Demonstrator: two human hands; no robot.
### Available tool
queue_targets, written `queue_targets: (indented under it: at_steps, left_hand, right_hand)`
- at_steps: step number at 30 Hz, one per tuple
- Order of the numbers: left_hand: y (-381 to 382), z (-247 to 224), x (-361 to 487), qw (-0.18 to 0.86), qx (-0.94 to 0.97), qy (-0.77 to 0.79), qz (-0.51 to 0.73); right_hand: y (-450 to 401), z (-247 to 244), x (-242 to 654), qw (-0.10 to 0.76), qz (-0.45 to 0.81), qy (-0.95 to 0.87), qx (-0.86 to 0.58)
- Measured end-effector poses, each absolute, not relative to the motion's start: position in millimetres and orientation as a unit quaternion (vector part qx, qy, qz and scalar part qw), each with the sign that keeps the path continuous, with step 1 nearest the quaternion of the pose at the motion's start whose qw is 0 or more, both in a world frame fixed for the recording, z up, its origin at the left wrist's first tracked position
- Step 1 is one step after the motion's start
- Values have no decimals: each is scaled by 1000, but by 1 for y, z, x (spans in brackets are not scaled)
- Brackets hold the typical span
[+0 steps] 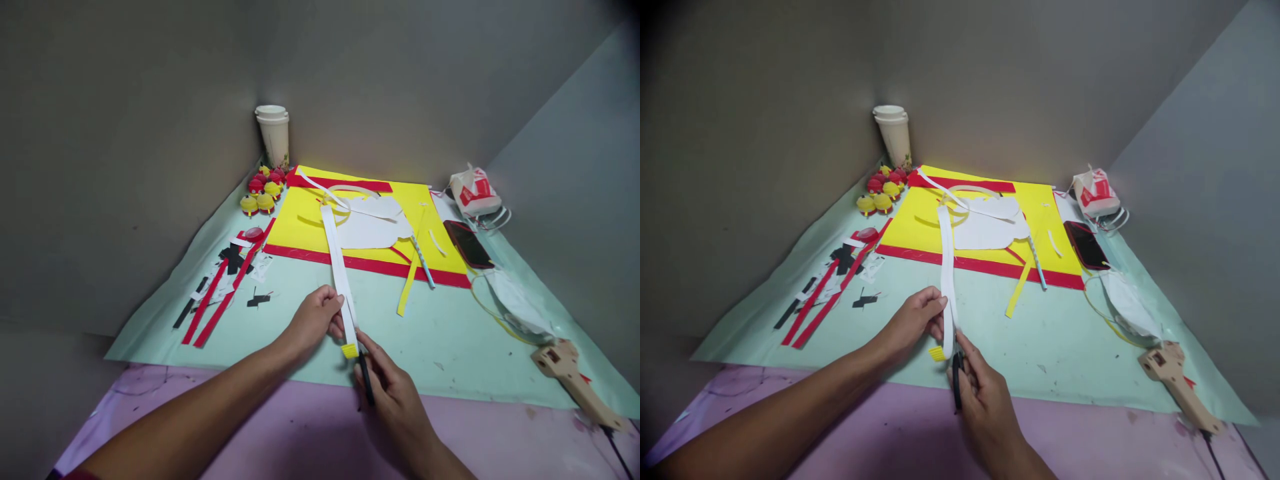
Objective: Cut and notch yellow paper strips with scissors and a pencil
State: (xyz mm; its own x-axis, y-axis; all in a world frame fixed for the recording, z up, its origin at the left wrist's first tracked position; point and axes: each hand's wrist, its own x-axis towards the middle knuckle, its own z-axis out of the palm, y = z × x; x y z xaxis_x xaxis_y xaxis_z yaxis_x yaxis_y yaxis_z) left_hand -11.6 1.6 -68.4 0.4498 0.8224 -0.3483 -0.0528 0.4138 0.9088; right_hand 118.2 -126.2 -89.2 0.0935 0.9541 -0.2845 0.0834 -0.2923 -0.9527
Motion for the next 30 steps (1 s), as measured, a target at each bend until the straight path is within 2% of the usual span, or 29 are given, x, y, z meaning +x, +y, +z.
queue_targets:
  at_steps: [30]
  left_hand:
    - [3, -71, -11, 715, 456, 436, 301]
  right_hand:
    - [-127, -92, 118, 419, 529, -429, -601]
